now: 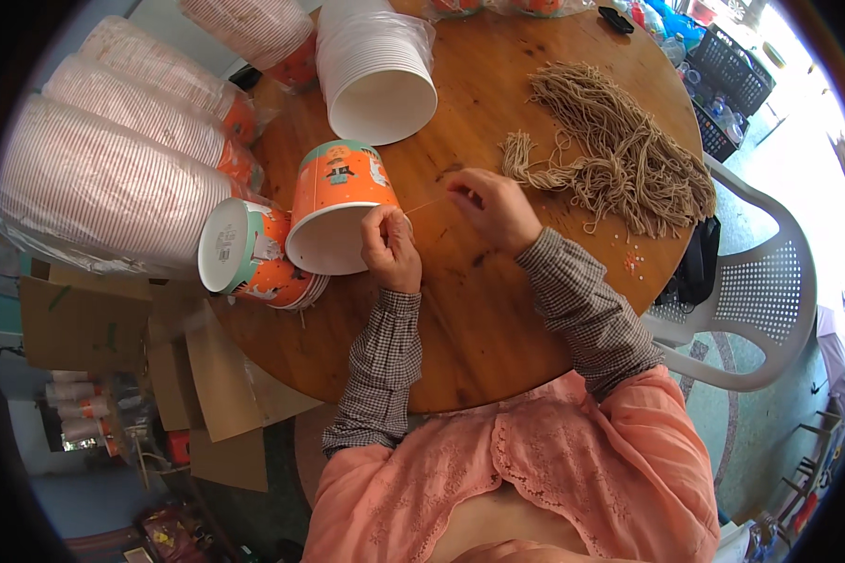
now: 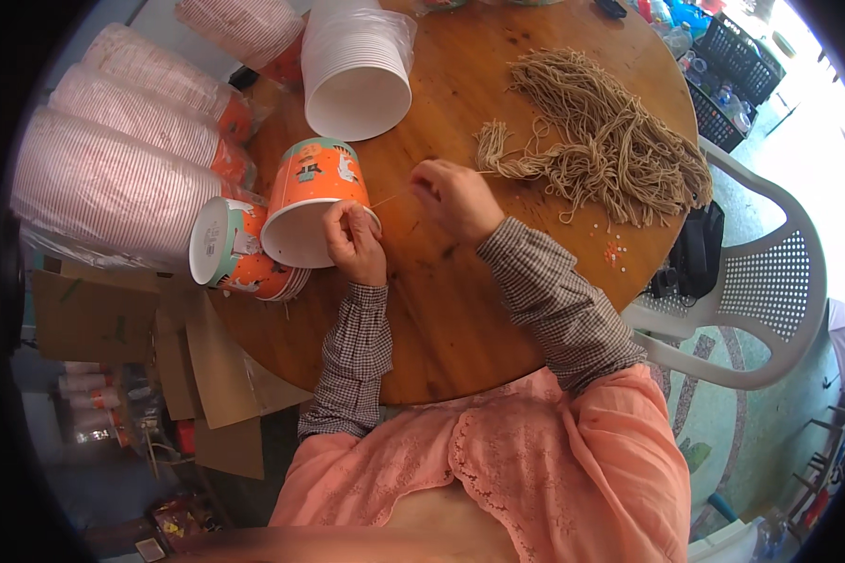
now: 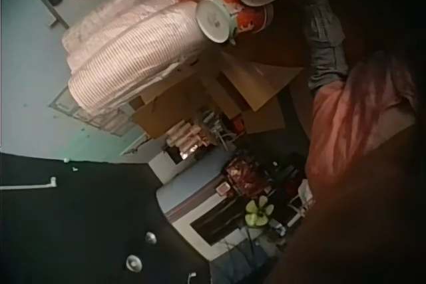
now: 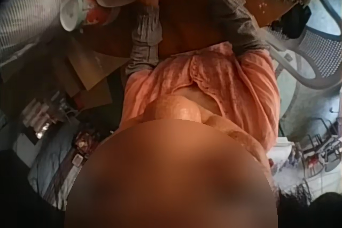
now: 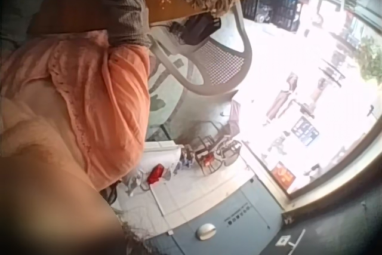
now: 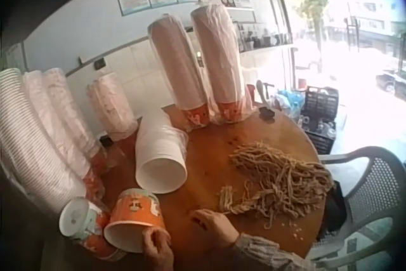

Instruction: Assembling paper buckets by threading twine through pre-punched holes to create handles.

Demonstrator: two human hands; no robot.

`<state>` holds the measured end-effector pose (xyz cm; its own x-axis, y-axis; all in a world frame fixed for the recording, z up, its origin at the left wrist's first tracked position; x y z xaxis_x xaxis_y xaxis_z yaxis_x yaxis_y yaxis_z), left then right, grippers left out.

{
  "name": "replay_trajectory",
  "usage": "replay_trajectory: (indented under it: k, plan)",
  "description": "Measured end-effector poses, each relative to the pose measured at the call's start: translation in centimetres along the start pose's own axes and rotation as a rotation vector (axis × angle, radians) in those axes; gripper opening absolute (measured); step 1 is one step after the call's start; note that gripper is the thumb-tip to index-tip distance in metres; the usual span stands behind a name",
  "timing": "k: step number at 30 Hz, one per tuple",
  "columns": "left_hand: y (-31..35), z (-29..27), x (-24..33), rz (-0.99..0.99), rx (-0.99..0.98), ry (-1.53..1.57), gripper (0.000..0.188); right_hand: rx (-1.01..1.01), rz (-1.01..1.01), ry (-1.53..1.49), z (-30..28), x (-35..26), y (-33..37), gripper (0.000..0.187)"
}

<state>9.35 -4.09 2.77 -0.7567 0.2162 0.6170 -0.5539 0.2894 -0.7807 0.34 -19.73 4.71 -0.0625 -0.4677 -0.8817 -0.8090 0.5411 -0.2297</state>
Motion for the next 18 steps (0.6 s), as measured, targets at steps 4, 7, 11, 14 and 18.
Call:
replay_trajectory:
  k: [4, 7, 11, 14, 18]
  plan:
    - [-0.4, -0.6, 0.0, -0.003, 0.056, 0.053, 0.010, 0.152, -0.021, 0.248, -1.0, 1.2, 0.5, 0.011]
    - [-0.4, 0.4, 1.5, 0.219, 0.024, -0.239, 0.006, -0.175, -0.164, 0.175, 2.7, 0.2, 3.1, 0.011]
    - [0.6, -0.5, -0.4, -0.008, -0.059, -0.023, 0.011, -0.395, -0.197, -0.090, 4.2, -4.9, 6.4, 0.010]
    - [0.6, 0.6, 1.0, -0.112, -0.142, 0.324, 0.019, -0.121, -0.218, 0.076, 1.6, -5.4, 6.7, 0.008]
    - [1.3, 0.9, 5.1, -0.046, -0.167, 0.339, 0.023, -0.046, -0.255, 0.132, -0.6, -6.3, 8.0, 0.007]
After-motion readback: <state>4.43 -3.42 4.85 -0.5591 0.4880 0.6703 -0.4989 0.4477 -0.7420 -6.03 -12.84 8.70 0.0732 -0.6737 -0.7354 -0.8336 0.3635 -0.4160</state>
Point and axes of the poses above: each hand's wrist, its own y-axis away from the middle knuckle, its own z-axis out of the palm, x = y × z, the point moved 7 cm from there along -y, towards the middle knuckle, and after that the axes turned 14 degrees about z, right-handed, at the moved point
